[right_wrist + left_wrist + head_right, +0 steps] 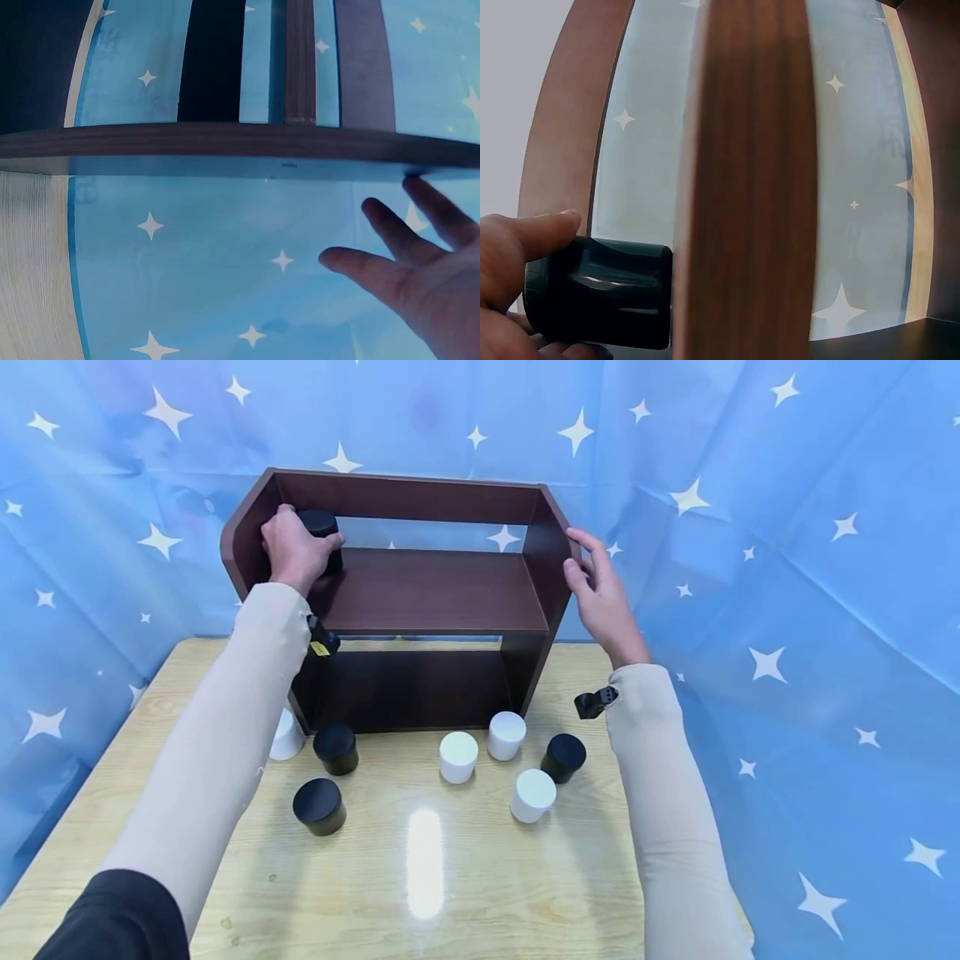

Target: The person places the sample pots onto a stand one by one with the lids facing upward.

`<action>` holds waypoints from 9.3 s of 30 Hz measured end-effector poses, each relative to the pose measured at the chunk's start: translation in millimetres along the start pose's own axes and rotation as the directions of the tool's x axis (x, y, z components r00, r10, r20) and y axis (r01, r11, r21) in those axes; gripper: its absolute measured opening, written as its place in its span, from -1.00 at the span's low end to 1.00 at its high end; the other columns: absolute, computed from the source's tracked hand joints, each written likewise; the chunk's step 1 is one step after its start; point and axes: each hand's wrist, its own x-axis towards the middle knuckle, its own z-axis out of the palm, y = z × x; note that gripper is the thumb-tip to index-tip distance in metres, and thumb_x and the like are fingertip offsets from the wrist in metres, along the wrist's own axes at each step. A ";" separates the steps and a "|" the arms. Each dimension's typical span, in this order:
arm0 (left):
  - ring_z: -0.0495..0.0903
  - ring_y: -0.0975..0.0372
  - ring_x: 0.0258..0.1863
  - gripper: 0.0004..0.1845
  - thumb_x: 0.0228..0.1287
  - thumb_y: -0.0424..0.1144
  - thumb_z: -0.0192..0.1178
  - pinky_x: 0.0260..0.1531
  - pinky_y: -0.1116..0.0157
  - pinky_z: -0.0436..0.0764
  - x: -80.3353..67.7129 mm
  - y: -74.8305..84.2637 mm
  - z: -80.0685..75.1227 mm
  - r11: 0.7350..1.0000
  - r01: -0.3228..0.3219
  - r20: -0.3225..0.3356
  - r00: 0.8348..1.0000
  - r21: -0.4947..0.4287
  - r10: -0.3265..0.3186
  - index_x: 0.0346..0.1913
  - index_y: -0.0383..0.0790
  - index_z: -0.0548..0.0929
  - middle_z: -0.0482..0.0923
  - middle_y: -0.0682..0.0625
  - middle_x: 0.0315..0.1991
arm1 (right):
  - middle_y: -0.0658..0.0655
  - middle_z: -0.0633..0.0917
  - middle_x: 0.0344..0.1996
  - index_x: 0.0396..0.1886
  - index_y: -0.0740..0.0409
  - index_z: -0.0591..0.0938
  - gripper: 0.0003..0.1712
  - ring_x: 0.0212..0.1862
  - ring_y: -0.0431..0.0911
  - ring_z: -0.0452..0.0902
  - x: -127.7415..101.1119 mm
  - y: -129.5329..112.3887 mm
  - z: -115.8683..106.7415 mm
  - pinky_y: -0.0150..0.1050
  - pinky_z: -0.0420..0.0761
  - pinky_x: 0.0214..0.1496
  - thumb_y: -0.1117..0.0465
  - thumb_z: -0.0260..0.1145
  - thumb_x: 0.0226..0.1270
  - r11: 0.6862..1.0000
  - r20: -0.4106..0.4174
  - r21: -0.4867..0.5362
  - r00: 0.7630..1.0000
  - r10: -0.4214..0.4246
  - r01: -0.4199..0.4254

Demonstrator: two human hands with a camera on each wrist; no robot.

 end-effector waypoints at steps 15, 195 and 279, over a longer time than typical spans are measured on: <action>0.17 0.16 0.55 -0.11 0.34 0.05 0.26 0.52 0.26 0.31 -6.7 7.0 -15.8 0.998 -0.058 -0.042 0.997 -0.011 0.058 0.59 -0.09 0.07 0.20 -0.01 0.55 | 0.18 0.44 0.28 0.49 -0.10 0.32 -0.43 0.08 0.07 0.60 9.8 6.4 -0.6 -0.25 0.75 -0.07 0.09 0.12 0.55 0.895 0.044 0.437 0.992 -0.117 0.087; 0.46 -0.13 0.21 -0.23 0.03 -0.29 0.53 0.18 0.00 0.42 -99.2 -293.1 2.0 0.986 -0.114 0.432 0.888 -0.120 0.156 0.35 -0.22 0.46 0.49 -0.30 0.31 | 0.14 0.45 0.38 0.47 -0.20 0.36 -0.44 0.18 0.08 0.55 13.4 14.9 2.6 -0.24 0.74 -0.08 0.09 0.17 0.53 0.884 0.017 0.459 0.994 -0.105 0.085; 0.50 -0.06 0.16 -0.29 0.02 0.01 0.51 0.11 -0.14 0.55 -130.1 -28.8 -62.9 0.903 -0.428 0.102 0.897 -0.032 0.429 0.27 -0.10 0.54 0.62 -0.18 0.20 | 0.12 0.44 0.34 0.48 -0.23 0.36 -0.43 0.12 0.07 0.56 11.3 14.9 -0.3 -0.26 0.72 -0.09 0.07 0.18 0.52 0.887 0.027 0.458 0.996 -0.088 0.066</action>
